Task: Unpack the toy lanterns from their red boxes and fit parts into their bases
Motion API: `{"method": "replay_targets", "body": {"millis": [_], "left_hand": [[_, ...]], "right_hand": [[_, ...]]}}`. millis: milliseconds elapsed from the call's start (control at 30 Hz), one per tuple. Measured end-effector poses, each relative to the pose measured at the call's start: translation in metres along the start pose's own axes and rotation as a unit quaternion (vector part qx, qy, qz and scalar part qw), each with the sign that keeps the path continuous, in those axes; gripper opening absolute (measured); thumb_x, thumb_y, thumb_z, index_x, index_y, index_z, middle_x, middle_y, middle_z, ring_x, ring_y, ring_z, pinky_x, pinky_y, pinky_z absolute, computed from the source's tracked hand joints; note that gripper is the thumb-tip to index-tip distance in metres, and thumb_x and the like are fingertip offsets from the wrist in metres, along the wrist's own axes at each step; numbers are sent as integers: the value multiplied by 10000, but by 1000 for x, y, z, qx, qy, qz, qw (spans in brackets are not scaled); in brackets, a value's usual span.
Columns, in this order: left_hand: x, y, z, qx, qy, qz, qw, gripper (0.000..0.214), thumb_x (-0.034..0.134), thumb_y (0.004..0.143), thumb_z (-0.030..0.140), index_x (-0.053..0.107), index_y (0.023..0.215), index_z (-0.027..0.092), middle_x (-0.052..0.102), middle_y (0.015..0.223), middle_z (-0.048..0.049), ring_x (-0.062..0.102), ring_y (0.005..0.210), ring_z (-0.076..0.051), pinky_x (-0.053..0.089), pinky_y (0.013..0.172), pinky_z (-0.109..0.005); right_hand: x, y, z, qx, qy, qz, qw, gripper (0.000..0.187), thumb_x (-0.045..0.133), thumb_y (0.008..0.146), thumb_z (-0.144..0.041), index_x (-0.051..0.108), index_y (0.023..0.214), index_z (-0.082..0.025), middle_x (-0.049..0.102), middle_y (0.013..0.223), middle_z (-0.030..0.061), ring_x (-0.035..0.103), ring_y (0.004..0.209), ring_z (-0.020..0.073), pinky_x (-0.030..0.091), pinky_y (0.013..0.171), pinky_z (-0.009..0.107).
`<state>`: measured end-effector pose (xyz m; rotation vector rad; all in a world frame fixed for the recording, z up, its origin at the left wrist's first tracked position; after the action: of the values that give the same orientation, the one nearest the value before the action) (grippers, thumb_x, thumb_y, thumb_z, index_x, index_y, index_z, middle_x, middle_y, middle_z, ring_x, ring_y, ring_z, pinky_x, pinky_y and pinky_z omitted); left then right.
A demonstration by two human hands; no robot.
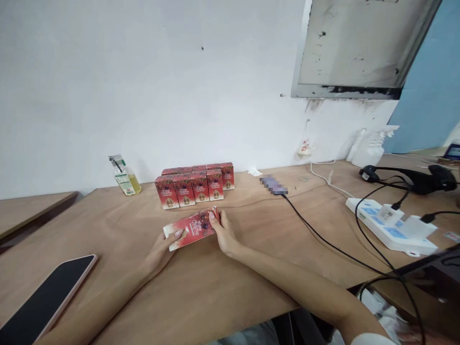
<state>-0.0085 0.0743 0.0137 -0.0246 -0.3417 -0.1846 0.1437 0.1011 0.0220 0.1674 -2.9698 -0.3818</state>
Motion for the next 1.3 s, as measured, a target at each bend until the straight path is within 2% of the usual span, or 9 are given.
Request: {"method": "replay_targets", "body": {"millis": [167, 267, 400, 467, 533, 633, 867, 1067, 1300], "left_hand": [[-8, -6, 4, -8, -3, 12, 1000, 560, 743, 653, 320, 549, 1139, 122, 697, 966, -106, 647, 944, -284, 515, 837, -395], [-17, -2, -1, -33, -44, 40, 998, 445, 711, 671, 351, 607, 1023, 100, 700, 949, -114, 646, 941, -290, 522, 840, -404], [-27, 3, -1, -29, -104, 76, 991, 285, 642, 731, 295, 625, 960, 126, 691, 986, -91, 639, 967, -250, 514, 889, -395], [-29, 4, 0, -19, -116, 83, 990, 261, 625, 750, 283, 625, 966, 136, 685, 1003, -81, 634, 982, -235, 508, 909, -385], [-28, 4, -1, -20, -108, 71, 991, 268, 625, 756, 293, 626, 973, 135, 684, 1002, -82, 632, 987, -236, 506, 915, -383], [-27, 5, -2, -20, -89, 57, 994, 265, 636, 755, 299, 633, 963, 137, 691, 979, -77, 631, 985, -237, 504, 915, -376], [-24, 1, -1, -8, -69, 54, 996, 313, 679, 716, 335, 629, 945, 128, 700, 942, -75, 632, 980, -255, 497, 899, -382], [-19, -5, 14, 50, 39, 63, 996, 564, 749, 629, 362, 534, 1100, 137, 682, 998, -95, 635, 956, -270, 491, 862, -387], [0, -18, 31, 115, 212, 48, 969, 584, 779, 559, 363, 512, 1044, 177, 637, 1061, -76, 589, 1003, -251, 478, 841, -332]], "right_hand": [[5, 5, 12, 51, 91, -45, 993, 590, 462, 719, -718, 596, 991, -212, 645, 983, 63, 550, 1025, 243, 435, 859, 360], [-8, 12, 14, 77, 97, -28, 992, 654, 413, 724, -739, 596, 1033, -193, 654, 999, 92, 583, 989, 263, 473, 795, 372], [-34, 13, -27, -103, -42, 38, 993, 513, 506, 801, -553, 475, 1225, -265, 530, 1260, 65, 506, 1131, 217, 410, 935, 351], [-27, 4, -47, -180, -124, 16, 976, 431, 437, 868, -479, 470, 1243, -270, 498, 1285, 64, 469, 1167, 200, 360, 986, 353], [-13, -3, -51, -192, -192, -36, 962, 379, 390, 898, -436, 503, 1218, -267, 520, 1240, 67, 470, 1152, 201, 342, 993, 362], [-3, -8, -43, -161, -223, -78, 958, 345, 376, 905, -421, 529, 1174, -270, 545, 1175, 58, 470, 1131, 205, 339, 983, 361], [-30, 13, -5, -34, -129, 0, 991, 362, 563, 766, -492, 607, 565, -194, 564, 752, 24, 504, 879, 216, 361, 874, 354], [-13, 11, 2, 13, -50, -68, 996, 264, 668, 640, -442, 711, 764, -213, 671, 777, 15, 575, 791, 199, 417, 776, 331], [-16, 11, 18, 85, 26, -59, 994, 136, 715, 554, -299, 696, 605, -174, 631, 545, -13, 508, 513, 121, 384, 551, 254]]}}
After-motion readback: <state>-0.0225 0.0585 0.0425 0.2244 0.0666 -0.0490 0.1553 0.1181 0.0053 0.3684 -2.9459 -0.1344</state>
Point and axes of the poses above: each hand's wrist, its own y-axis towards the middle knuckle, its own x-axis out of the palm, z = x × y, the point moved 10 cm from there along y, towards the middle knuckle
